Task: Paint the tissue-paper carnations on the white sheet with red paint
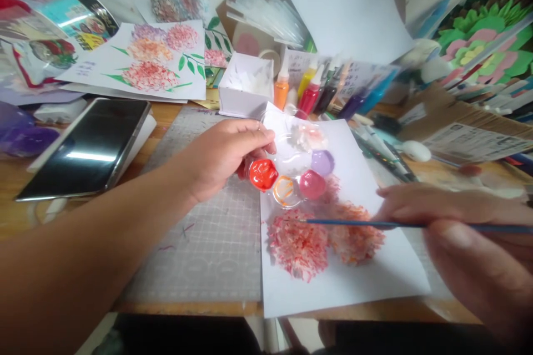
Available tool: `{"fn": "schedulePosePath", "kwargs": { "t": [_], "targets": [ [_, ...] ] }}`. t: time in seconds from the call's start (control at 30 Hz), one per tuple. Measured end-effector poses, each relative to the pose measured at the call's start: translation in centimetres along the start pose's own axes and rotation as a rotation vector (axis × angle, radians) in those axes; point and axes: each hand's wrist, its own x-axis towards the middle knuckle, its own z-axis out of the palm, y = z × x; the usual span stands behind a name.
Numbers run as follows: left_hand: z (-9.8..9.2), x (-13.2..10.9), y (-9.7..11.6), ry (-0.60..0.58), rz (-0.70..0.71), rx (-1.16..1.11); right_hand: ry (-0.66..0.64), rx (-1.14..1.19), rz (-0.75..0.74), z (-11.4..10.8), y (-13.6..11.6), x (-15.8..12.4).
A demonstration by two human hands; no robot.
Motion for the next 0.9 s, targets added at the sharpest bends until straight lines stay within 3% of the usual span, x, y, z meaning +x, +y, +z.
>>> {"fn": "schedulePosePath", "kwargs": {
  "t": [0.07,0.17,0.33,0.47,0.63,0.9],
  "targets": [
    [0.1,0.0,0.0,0.006,0.008,-0.014,-0.046,-0.036,-0.005,0.2,-0.7,0.0],
    [0.0,0.0,0.0,0.013,0.012,-0.021,0.037,-0.030,0.043,0.2,-1.0,0.1],
    [-0.2,0.1,0.0,0.039,-0.003,-0.015,0.050,-0.023,0.069,-0.5,-0.1,0.4],
    [-0.1,-0.1,0.2,0.028,-0.013,-0.009,0.140,-0.001,0.146,-1.5,0.9,0.1],
    [-0.3,-0.1,0.2,0.030,-0.044,0.006,0.108,-0.011,0.064,-2.2,1.4,-0.5],
    [-0.6,0.3,0.7,0.162,-0.005,-0.027,0.079,-0.018,-0.103,-2.7,0.4,0.3]
  ]
}}
